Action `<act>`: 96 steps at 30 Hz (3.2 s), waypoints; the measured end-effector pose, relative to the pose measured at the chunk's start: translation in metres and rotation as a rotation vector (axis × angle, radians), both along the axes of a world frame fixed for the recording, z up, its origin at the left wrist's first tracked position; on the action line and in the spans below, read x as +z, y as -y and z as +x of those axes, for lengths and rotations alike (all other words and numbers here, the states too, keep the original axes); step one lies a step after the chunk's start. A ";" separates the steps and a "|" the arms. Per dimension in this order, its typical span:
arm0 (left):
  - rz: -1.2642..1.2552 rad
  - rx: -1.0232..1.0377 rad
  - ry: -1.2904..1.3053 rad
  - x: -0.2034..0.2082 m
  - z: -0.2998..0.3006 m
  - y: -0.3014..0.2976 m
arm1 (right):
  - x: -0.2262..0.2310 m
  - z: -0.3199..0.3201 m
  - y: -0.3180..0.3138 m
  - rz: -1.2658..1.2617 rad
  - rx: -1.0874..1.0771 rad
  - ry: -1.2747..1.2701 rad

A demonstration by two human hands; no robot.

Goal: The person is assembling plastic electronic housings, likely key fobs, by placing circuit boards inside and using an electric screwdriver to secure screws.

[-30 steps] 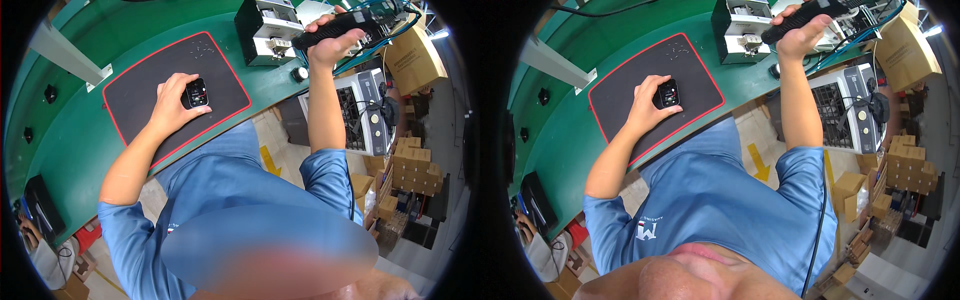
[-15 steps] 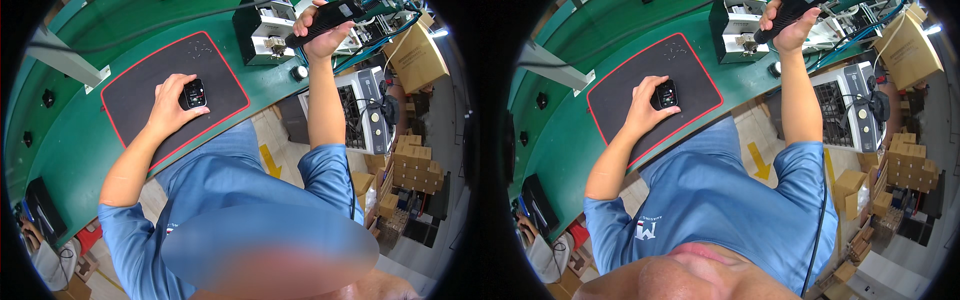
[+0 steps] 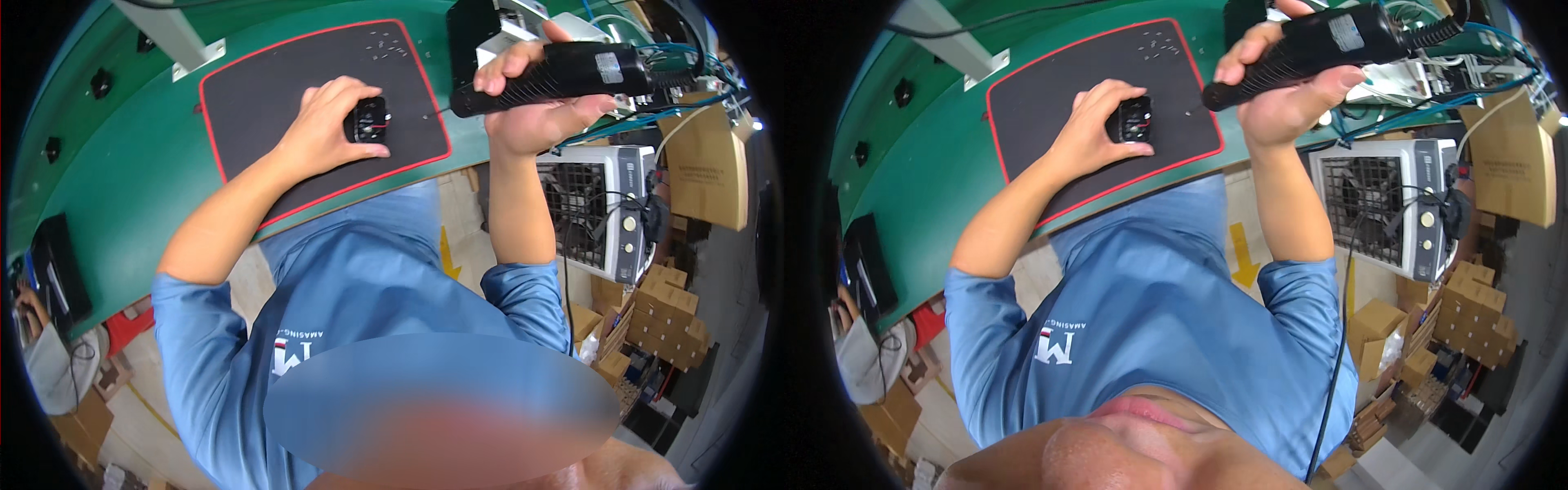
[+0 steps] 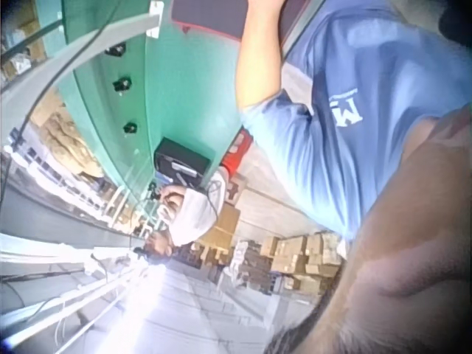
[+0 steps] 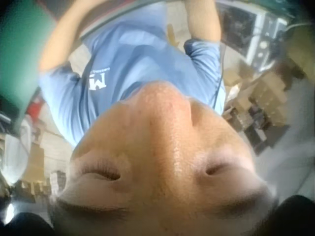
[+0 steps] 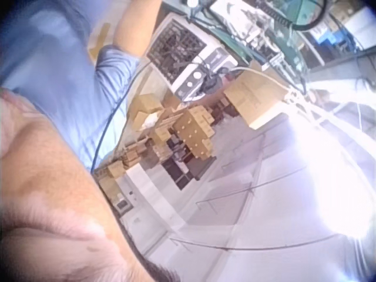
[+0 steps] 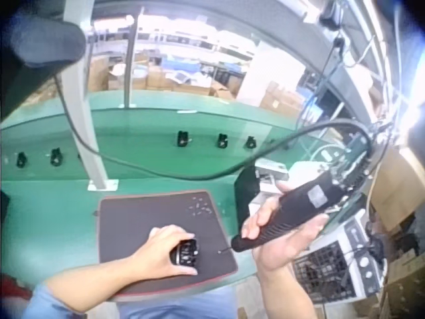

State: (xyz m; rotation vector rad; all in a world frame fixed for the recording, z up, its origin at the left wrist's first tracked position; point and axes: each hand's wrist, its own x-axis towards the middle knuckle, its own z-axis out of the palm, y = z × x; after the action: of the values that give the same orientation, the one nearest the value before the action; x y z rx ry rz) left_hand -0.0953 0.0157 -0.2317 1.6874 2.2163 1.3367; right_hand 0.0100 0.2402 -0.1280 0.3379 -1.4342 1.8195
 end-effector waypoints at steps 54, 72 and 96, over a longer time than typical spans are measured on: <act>-0.108 0.333 -0.056 0.012 -0.042 0.009 | -0.083 0.060 0.006 -0.474 0.742 0.664; -0.805 1.007 -0.064 0.024 -0.267 -0.013 | -0.112 0.061 -0.004 -0.439 0.826 0.588; 0.002 0.281 0.155 0.034 -0.184 -0.091 | -0.113 0.063 -0.004 -0.519 0.876 0.530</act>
State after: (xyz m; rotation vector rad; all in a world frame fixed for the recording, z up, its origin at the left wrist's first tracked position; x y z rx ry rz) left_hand -0.2790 0.1071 -0.1981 1.2575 2.4252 1.4687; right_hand 0.0729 0.2442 -0.2405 0.2330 -1.1274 3.0908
